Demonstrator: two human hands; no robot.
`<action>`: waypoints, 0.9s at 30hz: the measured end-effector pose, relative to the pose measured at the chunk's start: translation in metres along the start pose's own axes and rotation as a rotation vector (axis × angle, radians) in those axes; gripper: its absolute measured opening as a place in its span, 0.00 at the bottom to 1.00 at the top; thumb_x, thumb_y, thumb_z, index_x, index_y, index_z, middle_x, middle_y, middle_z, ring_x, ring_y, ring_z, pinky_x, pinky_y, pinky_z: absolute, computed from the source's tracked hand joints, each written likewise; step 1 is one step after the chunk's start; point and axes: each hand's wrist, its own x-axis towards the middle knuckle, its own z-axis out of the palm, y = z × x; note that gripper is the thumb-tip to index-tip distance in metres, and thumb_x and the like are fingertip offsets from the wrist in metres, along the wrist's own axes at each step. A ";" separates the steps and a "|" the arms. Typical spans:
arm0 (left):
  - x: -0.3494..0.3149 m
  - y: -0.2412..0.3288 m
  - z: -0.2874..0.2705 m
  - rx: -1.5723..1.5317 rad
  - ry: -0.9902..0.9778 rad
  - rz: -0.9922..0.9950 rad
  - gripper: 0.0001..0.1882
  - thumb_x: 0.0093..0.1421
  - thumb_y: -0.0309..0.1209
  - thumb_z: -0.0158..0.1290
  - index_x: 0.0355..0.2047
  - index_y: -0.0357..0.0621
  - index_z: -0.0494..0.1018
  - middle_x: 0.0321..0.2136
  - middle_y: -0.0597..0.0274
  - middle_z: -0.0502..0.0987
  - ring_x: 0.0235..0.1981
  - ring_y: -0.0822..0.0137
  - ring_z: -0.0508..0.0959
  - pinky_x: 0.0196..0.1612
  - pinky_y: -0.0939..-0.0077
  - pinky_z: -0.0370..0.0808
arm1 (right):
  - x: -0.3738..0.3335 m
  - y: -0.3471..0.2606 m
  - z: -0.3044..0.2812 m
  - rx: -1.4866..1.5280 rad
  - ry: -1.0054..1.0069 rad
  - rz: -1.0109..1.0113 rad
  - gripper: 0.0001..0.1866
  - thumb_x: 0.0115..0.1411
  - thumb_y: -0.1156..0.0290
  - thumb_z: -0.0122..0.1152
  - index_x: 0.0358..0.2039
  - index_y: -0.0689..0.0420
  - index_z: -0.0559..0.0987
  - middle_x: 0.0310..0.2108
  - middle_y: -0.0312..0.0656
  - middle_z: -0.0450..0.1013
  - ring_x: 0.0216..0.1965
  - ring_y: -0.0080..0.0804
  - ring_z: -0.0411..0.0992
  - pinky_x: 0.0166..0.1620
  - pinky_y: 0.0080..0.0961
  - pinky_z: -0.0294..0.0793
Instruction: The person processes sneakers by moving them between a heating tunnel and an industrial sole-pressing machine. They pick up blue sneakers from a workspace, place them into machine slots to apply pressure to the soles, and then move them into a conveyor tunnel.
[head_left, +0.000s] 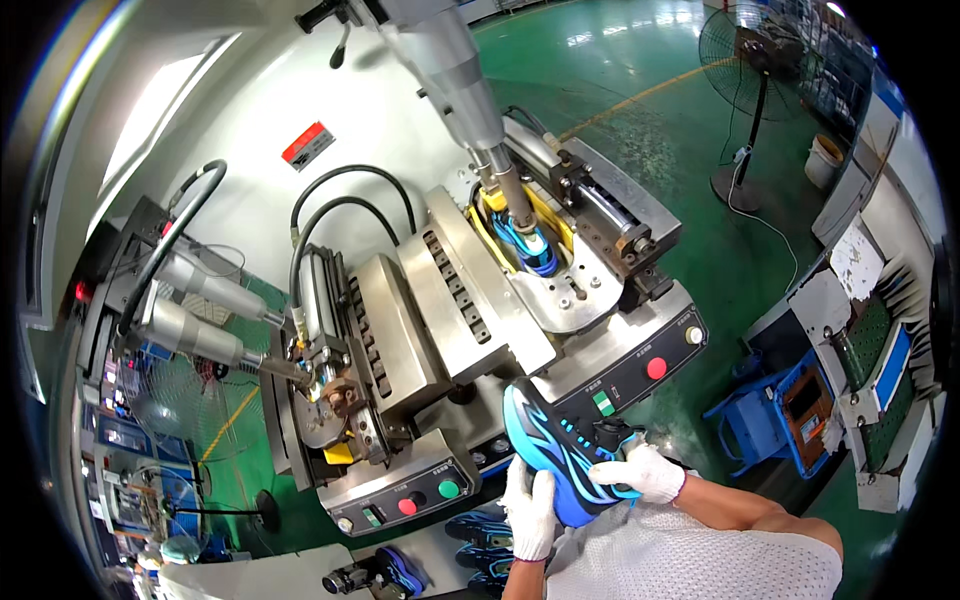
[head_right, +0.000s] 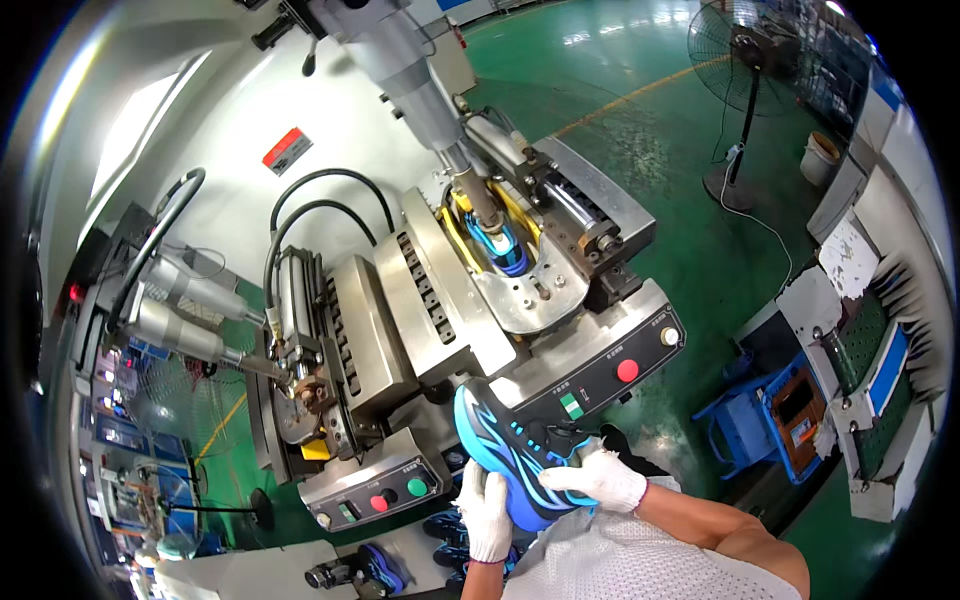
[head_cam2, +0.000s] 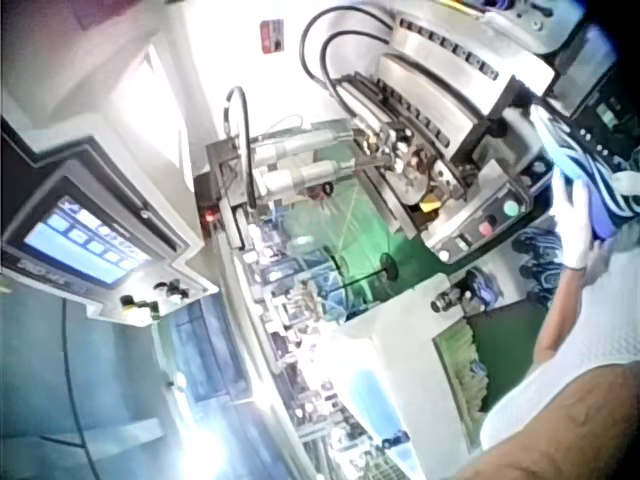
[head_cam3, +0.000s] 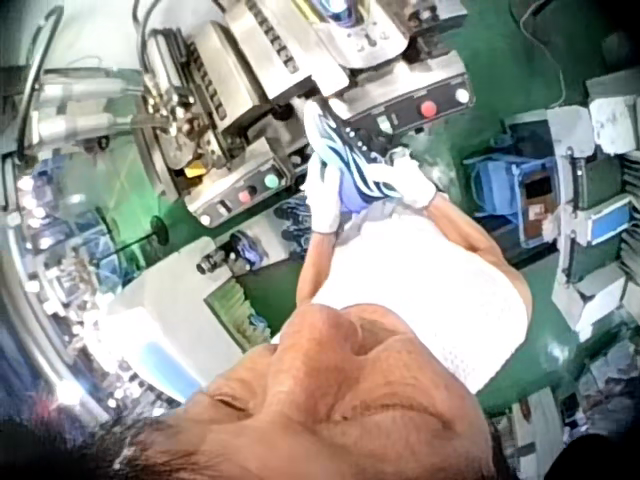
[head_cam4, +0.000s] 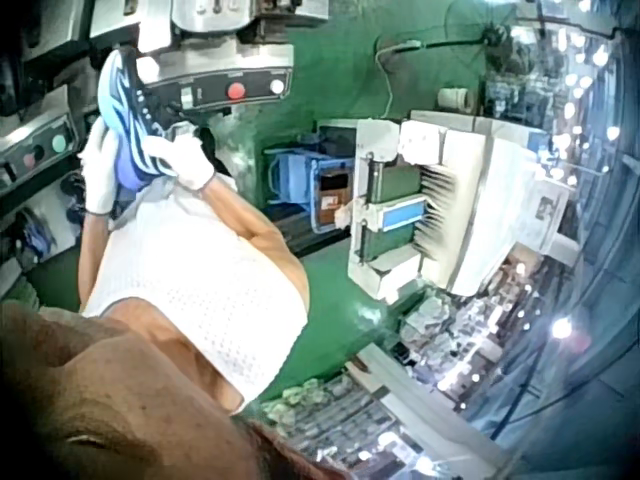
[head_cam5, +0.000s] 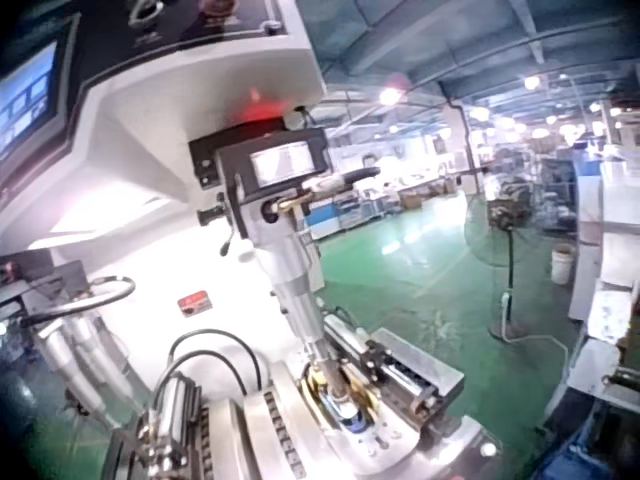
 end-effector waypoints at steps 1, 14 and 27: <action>0.004 0.001 0.004 0.061 -0.010 0.063 0.24 0.68 0.28 0.46 0.62 0.27 0.65 0.54 0.49 0.74 0.52 0.64 0.74 0.59 0.70 0.68 | -0.002 -0.009 -0.003 0.043 0.001 -0.025 0.27 0.59 0.69 0.68 0.59 0.62 0.74 0.49 0.38 0.78 0.48 0.22 0.73 0.54 0.26 0.74; 0.184 0.058 0.107 0.288 -0.049 0.348 0.27 0.71 0.32 0.50 0.66 0.34 0.62 0.63 0.44 0.68 0.64 0.56 0.69 0.68 0.65 0.64 | -0.021 -0.037 -0.106 0.286 0.388 -0.082 0.16 0.56 0.68 0.69 0.45 0.56 0.79 0.27 0.27 0.70 0.23 0.14 0.63 0.26 0.18 0.63; 0.409 -0.001 0.181 0.832 0.166 0.059 0.39 0.55 0.40 0.61 0.59 0.27 0.58 0.49 0.29 0.75 0.50 0.37 0.78 0.56 0.55 0.73 | -0.080 -0.004 -0.139 0.249 0.814 -0.006 0.10 0.52 0.70 0.65 0.23 0.65 0.79 0.21 0.30 0.73 0.22 0.15 0.67 0.25 0.21 0.66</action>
